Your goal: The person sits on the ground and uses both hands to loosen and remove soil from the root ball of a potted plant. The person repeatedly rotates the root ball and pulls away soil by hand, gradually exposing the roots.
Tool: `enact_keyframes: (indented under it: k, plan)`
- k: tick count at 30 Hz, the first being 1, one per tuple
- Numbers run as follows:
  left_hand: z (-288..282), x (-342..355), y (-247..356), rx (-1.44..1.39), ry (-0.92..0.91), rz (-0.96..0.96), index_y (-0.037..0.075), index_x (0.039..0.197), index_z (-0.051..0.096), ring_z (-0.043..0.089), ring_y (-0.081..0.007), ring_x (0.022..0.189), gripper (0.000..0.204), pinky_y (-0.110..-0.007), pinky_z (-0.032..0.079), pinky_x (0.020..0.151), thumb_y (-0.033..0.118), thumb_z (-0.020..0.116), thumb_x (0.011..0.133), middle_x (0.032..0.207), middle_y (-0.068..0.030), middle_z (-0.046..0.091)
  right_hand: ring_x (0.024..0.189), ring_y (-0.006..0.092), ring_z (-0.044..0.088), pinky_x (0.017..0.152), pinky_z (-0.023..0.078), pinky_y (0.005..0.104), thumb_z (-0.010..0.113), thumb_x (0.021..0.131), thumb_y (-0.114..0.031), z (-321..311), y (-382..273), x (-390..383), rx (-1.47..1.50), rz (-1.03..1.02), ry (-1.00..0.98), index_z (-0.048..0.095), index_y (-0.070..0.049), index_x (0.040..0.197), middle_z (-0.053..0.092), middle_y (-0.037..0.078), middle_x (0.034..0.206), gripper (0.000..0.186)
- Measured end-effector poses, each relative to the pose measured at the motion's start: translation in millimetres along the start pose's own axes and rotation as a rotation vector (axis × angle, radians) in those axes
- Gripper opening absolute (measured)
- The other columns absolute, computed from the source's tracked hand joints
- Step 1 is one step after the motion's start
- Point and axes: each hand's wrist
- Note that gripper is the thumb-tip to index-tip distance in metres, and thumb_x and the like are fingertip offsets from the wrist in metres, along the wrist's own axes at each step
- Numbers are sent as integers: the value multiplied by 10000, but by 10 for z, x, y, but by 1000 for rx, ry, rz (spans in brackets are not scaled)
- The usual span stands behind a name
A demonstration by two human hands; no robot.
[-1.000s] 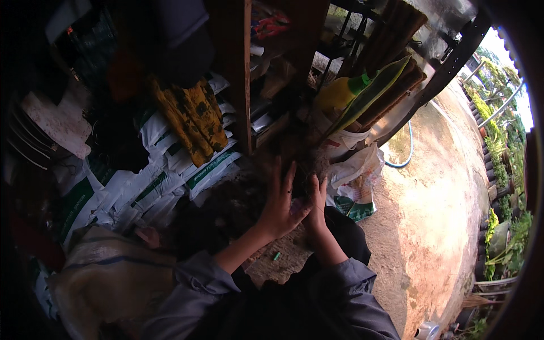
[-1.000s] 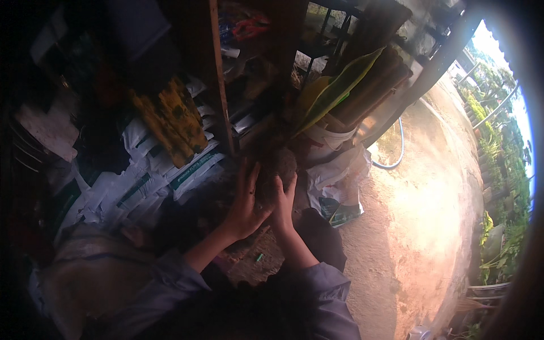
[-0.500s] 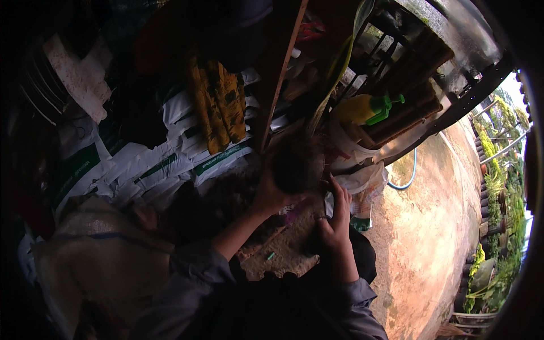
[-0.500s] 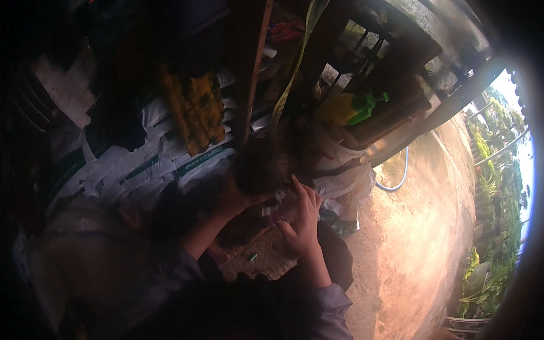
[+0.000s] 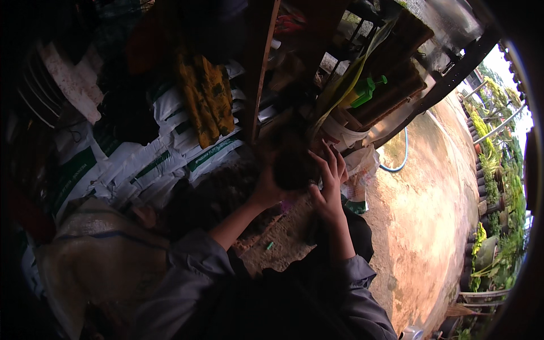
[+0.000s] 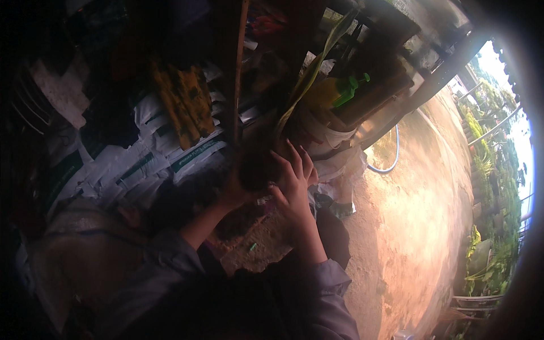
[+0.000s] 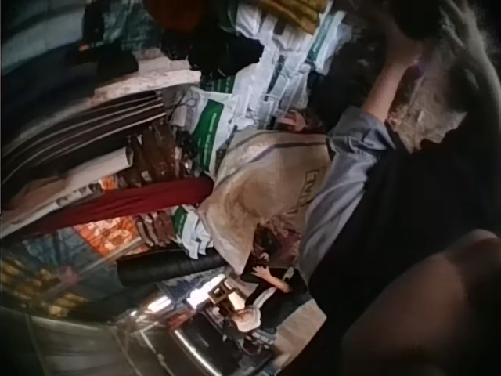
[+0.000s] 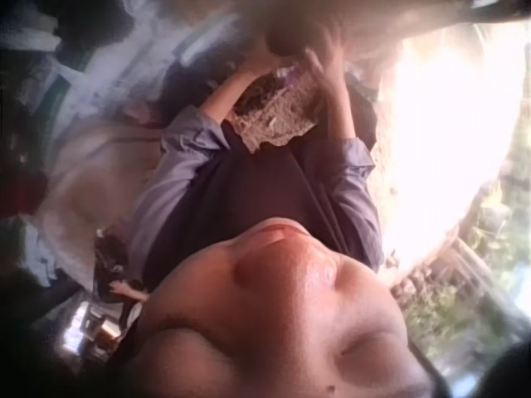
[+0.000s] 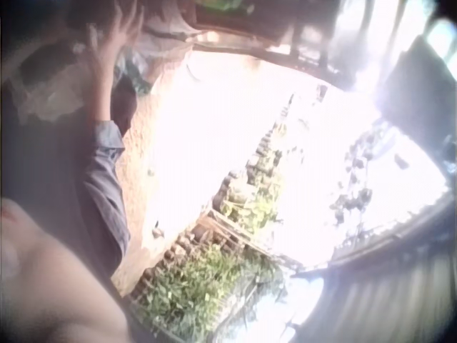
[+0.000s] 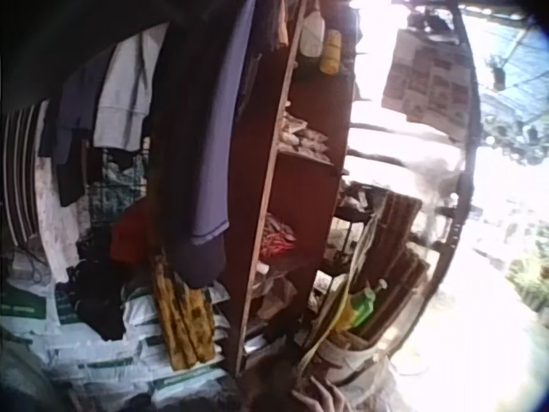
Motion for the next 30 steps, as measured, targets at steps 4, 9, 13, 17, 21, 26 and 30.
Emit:
enact_keyframes:
  k: [4,9,13,17,21,26,30]
  plan:
    - [-23,4,36,32,10,8,11,1345,328,483,-231,1197,925,-375,384,1028,251,862,628,1279,-129,488,1360,357,217,1089,103,491,391,841,-578,-36,-96,1,55,31,29,541,-157,1276,284,162,1480,624]
    - [15,-55,257,144,30,59,21,1325,360,514,-231,1162,884,-370,412,1003,206,859,620,1242,-111,525,1374,363,180,1098,92,497,487,824,-479,-178,-98,-31,-149,-4,-15,549,-175,1279,220,165,1506,551]
    - [25,-153,217,61,23,89,36,1347,347,497,-230,1186,889,-375,394,1021,165,849,625,1270,-111,506,1389,365,140,1102,93,499,532,814,-446,-245,-210,-81,-135,12,-160,538,-202,1304,191,147,1523,547]
    - [-16,-247,-80,-132,24,90,48,1407,286,454,-231,1236,914,-383,364,1053,192,821,680,1333,-126,449,1380,360,201,1097,63,534,502,842,-515,-247,-333,-98,74,-7,62,444,-156,1380,258,169,1497,650]
    - [-11,-293,115,-140,-101,114,66,1456,203,406,-253,1284,942,-393,346,1077,377,756,760,1402,-127,382,1418,343,137,1102,61,521,464,847,-537,-256,-542,-352,-73,53,-168,415,-168,1406,217,154,1525,672]
    - [44,-484,22,-777,-238,-161,66,1458,193,391,-277,1299,939,-430,341,1082,493,683,780,1427,-124,358,1342,342,321,1106,215,440,512,745,-156,-219,-721,-422,0,95,271,534,-56,1269,364,168,1444,534]
    - [124,-471,93,-1318,-401,-356,62,1455,199,382,-289,1308,936,-491,338,1079,610,579,798,1441,-129,343,1321,339,352,1100,225,446,523,745,-182,-148,-624,-739,22,175,320,544,-64,1262,412,172,1407,530]
Point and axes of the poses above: each hand's wrist, its own x-axis towards the middle knuckle, its own z-axis out of the palm, y = z × x
